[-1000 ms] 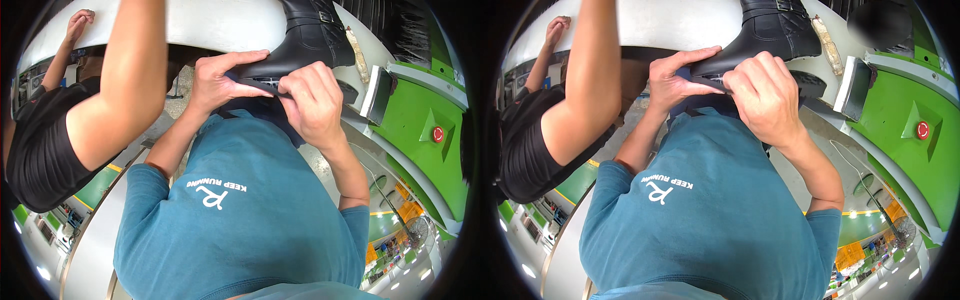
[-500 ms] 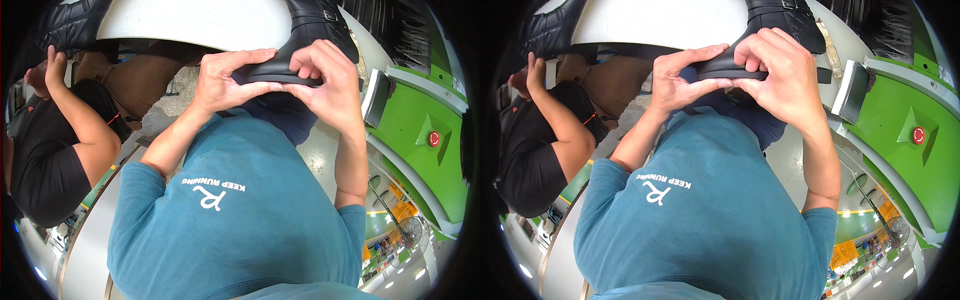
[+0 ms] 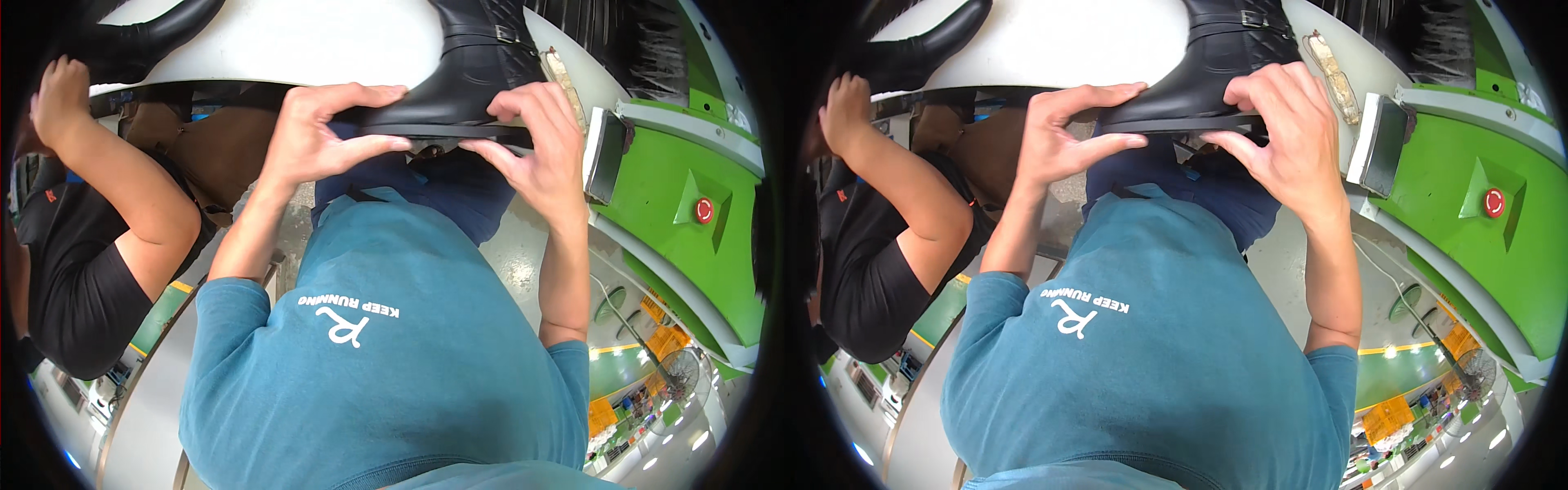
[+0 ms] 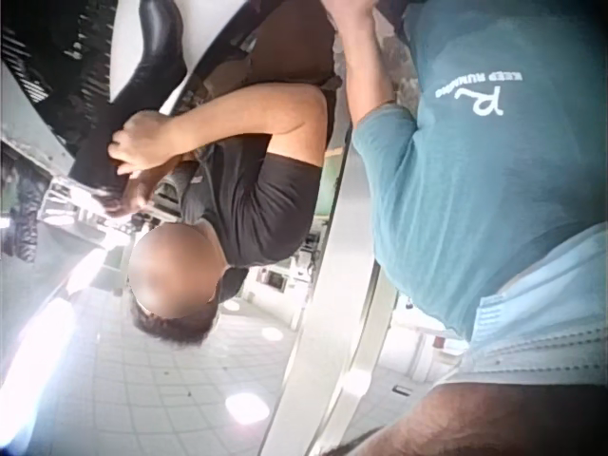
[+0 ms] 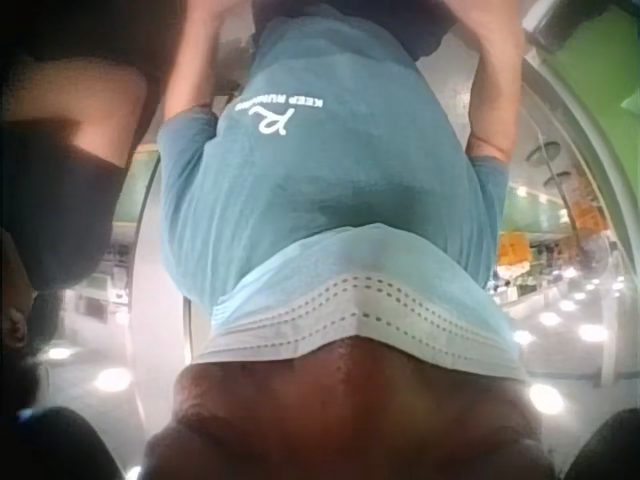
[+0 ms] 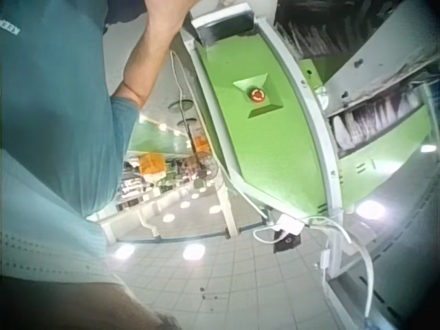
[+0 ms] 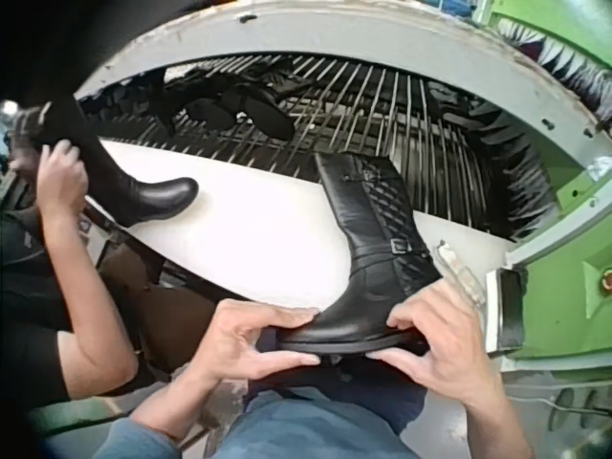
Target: Manually fitting and pressing the outsoles onto boots on a production line.
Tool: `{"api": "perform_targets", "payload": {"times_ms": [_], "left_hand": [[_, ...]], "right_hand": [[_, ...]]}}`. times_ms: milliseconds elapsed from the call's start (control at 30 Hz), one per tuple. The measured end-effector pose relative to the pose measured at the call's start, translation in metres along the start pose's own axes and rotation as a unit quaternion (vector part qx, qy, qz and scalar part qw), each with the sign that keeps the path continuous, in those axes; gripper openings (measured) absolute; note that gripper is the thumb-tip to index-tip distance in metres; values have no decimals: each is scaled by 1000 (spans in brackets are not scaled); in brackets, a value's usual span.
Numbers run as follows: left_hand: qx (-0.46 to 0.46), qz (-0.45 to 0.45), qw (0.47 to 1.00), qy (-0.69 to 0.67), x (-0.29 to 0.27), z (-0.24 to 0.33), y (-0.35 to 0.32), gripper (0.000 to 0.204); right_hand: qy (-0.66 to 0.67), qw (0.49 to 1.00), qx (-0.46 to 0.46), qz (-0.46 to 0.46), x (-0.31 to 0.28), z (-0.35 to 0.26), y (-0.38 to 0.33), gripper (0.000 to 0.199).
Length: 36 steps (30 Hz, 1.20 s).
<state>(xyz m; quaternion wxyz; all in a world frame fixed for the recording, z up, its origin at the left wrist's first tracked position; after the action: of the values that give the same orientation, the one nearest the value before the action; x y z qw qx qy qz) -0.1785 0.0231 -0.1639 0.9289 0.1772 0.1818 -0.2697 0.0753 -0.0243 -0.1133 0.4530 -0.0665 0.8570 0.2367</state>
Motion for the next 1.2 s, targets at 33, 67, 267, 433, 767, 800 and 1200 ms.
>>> {"api": "perform_targets", "payload": {"times_ms": [33, 67, 267, 433, 767, 800, 1200], "left_hand": [[-14, -1, 1000, -12, -6, 0, -4, 51], [-28, -2, 999, -25, -8, -1, -5, 52], [97, 26, 994, 50, 20, 32, 20, 54], [116, 33, 992, 41, 25, 26, 25, 46], [128, 32, 991, 35, 25, 27, 30, 37], [131, 31, 990, 33, 26, 27, 30, 36], [128, 66, 988, 48, 28, 22, 29, 41]], "right_hand": [[13, 1000, -13, 8, 3, -1, -6, 46], [11, 999, -21, 22, 5, -4, -9, 46], [24, 997, -41, 67, 15, -6, -12, 43], [77, 997, -20, 12, 13, 3, -1, 38], [175, 970, 141, -97, 13, 19, 19, 38], [175, 964, 163, -112, 15, 21, 19, 39], [21, 998, 16, 50, -2, 4, 1, 40]]}}
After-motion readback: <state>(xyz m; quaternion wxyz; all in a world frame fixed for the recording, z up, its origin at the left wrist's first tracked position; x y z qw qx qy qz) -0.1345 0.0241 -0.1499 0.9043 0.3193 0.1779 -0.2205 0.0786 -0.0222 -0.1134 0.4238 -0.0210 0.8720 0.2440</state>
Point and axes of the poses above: each hand's wrist, its own y-axis towards the middle knuckle, its own x-axis out of the palm, z = x × y, the point moved 6 cm from there along y, towards the middle knuckle, and after that the axes turned 2 degrees about -z, right-handed, at the moved point
